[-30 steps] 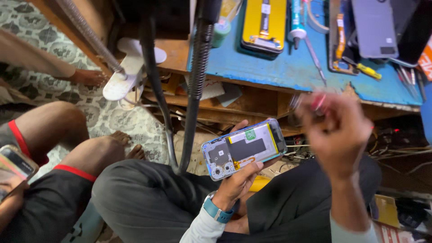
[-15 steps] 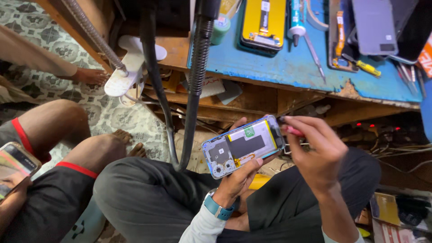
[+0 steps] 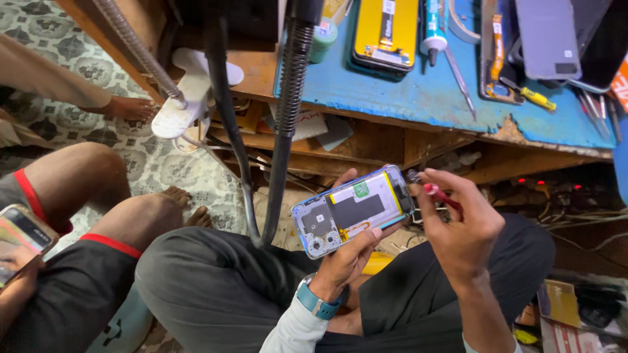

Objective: The person holds a disassembled smartphone and uses a red plastic pry tool to carefully separate the screen assembly from the phone's frame. They work along the edges of the device to release the adhesive or clips holding the components together.

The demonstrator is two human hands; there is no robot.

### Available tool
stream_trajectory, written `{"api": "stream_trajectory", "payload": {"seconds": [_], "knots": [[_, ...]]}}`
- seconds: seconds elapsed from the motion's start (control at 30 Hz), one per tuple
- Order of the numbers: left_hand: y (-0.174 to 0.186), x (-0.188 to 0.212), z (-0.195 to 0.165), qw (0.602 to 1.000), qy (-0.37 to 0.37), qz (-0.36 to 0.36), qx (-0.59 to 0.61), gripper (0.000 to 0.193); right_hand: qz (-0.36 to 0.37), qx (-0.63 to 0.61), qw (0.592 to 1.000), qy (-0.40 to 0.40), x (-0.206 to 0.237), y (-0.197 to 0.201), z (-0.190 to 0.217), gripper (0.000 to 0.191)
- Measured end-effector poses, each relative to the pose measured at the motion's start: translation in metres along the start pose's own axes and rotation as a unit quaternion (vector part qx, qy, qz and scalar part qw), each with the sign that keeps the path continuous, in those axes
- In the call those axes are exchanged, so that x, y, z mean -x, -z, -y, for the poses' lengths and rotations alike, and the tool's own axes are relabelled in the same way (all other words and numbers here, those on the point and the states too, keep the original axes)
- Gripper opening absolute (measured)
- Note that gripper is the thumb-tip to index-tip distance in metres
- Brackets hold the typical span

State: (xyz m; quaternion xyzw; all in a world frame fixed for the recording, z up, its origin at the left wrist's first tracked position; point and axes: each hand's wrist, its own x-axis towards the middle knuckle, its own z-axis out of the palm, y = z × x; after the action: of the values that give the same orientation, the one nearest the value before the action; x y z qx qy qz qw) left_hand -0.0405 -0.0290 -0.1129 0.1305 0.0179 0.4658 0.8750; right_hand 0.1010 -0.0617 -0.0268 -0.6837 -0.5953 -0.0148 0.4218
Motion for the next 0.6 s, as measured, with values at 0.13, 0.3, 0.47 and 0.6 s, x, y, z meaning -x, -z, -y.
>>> {"api": "stream_trajectory", "payload": {"seconds": [0.13, 0.3, 0.47, 0.6], "knots": [[-0.004, 0.001, -0.001, 1.0, 0.001, 0.01, -0.003, 0.093, 0.012, 0.016, 1.0, 0.021, -0.002, -0.002, -0.001, 0.035], [-0.002, 0.002, 0.003, 1.0, -0.01, 0.013, -0.005, 0.091, -0.019, 0.03, 0.999, -0.014, 0.004, 0.001, 0.006, 0.056], [0.009, 0.003, 0.008, 0.994, -0.032, 0.023, -0.106, 0.092, -0.036, -0.022, 0.995, -0.088, 0.015, 0.004, 0.011, 0.049], [0.009, 0.003, 0.011, 0.974, -0.078, 0.027, -0.212, 0.087, 0.012, -0.012, 0.999, -0.038, 0.021, 0.006, 0.0, 0.043]]}}
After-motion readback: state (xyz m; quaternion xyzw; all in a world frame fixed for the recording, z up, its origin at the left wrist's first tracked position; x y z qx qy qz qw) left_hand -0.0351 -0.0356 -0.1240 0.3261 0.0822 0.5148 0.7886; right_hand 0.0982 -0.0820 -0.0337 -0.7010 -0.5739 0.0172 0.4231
